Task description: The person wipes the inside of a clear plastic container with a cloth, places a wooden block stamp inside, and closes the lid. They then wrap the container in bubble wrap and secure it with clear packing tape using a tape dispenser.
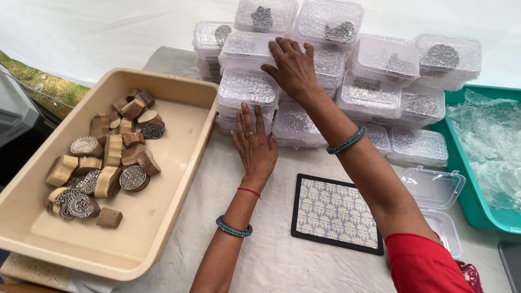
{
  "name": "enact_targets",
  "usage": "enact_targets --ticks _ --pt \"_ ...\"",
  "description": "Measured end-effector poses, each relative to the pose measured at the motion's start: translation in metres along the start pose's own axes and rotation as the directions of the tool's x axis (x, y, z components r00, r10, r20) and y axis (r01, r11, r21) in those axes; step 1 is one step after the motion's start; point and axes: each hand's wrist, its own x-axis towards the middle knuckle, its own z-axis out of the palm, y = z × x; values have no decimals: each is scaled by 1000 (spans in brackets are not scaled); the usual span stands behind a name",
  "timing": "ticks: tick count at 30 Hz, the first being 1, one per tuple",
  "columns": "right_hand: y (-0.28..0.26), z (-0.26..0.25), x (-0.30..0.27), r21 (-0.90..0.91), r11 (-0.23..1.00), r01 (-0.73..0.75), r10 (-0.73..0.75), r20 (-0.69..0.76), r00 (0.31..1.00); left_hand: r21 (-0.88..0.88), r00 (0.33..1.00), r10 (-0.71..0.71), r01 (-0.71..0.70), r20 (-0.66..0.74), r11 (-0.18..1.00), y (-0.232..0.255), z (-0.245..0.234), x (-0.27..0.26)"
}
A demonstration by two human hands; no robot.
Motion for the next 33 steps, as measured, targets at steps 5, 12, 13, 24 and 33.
enact_targets --ticks 5,12,13,24,33 --pt "3 -7 -1 -92 996 22 -17 52 998 -3 1000 -8 9 24 1000 2 -8 -1" --pt "1 -30 -30 -70 989 127 -134 -106 985 -3 1000 8 -8 8 1000 1 -12 -5" --pt "1 -38 -40 -70 989 127 -134 -105 985 -3 1000 7 -7 9 1000 2 -15 -6" --pt "31 -126 -214 278 958 73 -76 2 997 -194 995 61 -75 -78 978 -12 -18 -50" --pt "96 -207 -427 -244 905 -350 408 733 545 -339 924 163 -39 346 940 28 -30 -120"
